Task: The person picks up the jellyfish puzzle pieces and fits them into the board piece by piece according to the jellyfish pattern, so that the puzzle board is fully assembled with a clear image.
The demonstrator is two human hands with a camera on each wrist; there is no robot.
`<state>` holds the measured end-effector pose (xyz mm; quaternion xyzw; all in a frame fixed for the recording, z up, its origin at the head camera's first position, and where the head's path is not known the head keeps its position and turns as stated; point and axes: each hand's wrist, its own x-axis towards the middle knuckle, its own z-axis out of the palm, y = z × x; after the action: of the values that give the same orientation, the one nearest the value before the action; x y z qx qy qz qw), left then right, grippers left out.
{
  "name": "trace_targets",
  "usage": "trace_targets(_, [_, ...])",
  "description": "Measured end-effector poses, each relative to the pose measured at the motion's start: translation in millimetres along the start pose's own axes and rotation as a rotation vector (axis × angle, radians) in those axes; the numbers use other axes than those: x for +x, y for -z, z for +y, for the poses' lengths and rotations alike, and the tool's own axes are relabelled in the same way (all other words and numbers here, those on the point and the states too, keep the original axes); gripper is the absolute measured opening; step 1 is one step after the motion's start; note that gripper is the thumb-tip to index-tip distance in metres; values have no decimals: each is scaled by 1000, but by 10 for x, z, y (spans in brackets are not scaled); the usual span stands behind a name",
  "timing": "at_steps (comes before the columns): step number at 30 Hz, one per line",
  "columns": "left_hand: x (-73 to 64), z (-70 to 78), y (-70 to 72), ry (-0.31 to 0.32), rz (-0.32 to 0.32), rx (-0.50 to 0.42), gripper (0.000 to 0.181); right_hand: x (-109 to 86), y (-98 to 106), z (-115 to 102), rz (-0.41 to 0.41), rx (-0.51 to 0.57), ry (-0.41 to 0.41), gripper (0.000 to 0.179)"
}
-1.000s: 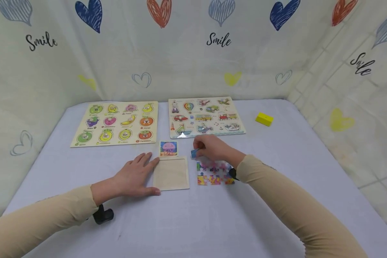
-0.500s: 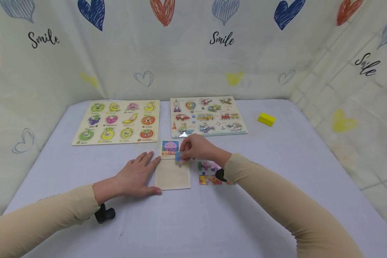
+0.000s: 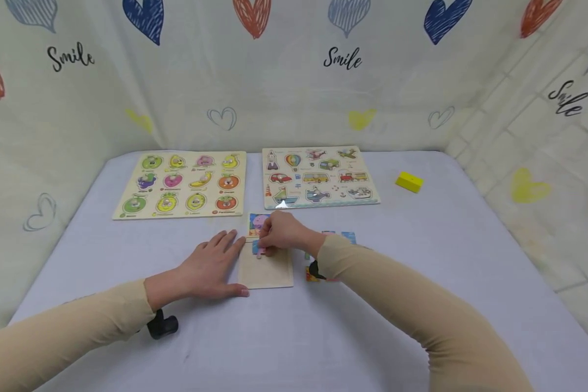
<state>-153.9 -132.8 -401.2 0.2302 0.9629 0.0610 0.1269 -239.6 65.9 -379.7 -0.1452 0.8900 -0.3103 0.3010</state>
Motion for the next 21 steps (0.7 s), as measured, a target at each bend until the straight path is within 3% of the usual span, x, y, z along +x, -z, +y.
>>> trace_targets(21, [2, 7, 8, 4, -2, -10, 110, 46, -144, -193, 52, -93, -33, 15])
